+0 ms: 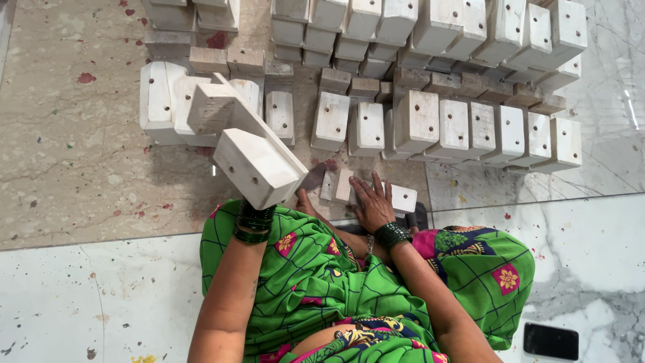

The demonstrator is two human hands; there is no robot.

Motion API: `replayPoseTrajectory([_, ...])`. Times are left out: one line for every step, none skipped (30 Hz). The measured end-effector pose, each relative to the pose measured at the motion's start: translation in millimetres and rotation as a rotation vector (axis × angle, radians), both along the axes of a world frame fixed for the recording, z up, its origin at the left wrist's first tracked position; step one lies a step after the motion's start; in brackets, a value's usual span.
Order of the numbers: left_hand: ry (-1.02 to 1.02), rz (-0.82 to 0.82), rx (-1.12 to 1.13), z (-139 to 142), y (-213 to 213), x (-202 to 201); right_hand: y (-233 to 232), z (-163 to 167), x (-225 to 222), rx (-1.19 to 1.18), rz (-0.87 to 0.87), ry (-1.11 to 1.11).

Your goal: The person sits on the floor and arranges white plaster mold blocks, picking blocks one at a time and placing them into neat rows on the floor, occasionally turning or repositioning a block to fit the row.

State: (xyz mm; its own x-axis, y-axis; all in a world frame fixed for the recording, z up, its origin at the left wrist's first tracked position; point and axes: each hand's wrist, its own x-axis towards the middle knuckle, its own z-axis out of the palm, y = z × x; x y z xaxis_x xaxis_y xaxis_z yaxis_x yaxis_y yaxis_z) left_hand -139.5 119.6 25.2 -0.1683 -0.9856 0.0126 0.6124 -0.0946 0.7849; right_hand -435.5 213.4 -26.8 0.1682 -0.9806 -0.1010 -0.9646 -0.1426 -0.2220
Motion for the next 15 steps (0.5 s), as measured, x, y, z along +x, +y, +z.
replayPoseTrajectory([0.003,0.015,0.007,-0.9,-0.8,1.7,-0.2,-0.1,-0.1,0.007,-0.002,0.002])
replayPoseTrajectory([0.007,0.028,0.014,-2.0,-1.0,3.4,-0.1,-0.2,-0.1,0.015,-0.005,0.003])
replayPoseTrajectory([0.002,0.024,0.019,-3.2,-1.2,4.8,0.0,-0.3,-0.1,0.011,-0.003,0.000])
replayPoseTrajectory([-0.005,0.019,0.024,-4.8,-0.7,4.4,0.3,-0.3,-0.1,0.007,-0.001,-0.002])
replayPoseTrajectory([-0.019,0.009,0.025,-6.5,-0.8,3.4,0.6,-0.1,-0.1,0.003,0.001,-0.004])
replayPoseTrajectory([-0.034,-0.003,0.032,-8.3,-0.2,1.8,0.8,0.0,0.2,-0.002,0.001,-0.007])
replayPoseTrajectory([-0.054,-0.010,0.039,-10.2,-0.1,-0.5,0.9,0.2,0.2,-0.009,0.002,-0.010])
replayPoseTrajectory([-0.077,-0.023,0.046,-12.4,-0.1,-3.8,1.0,0.4,0.7,-0.015,0.005,-0.014])
replayPoseTrajectory([-0.106,-0.001,0.066,-14.9,-1.0,-9.0,1.0,0.7,0.8,-0.004,-0.001,-0.016])
replayPoseTrajectory([-0.136,0.020,0.091,-17.2,-3.4,-14.2,0.9,0.9,1.2,0.004,-0.010,-0.020])
replayPoseTrajectory([-0.182,0.055,0.120,-19.6,-6.7,-20.2,0.5,1.0,1.5,0.010,-0.019,-0.024])
replayPoseTrajectory([-0.229,0.094,0.158,-22.1,-9.7,-25.4,0.1,1.2,1.7,-0.009,-0.016,-0.025])
replayPoseTrajectory([-0.280,0.132,0.198,-24.7,-13.5,-30.6,0.0,1.4,1.8,-0.023,-0.010,-0.025])
replayPoseTrajectory([-0.335,0.166,0.242,-27.4,-15.9,-34.8,0.0,1.5,2.0,-0.034,-0.003,-0.028])
replayPoseTrajectory([-0.374,0.196,0.262,-30.0,-17.7,-38.0,-0.2,1.5,2.1,-0.021,-0.013,-0.021])
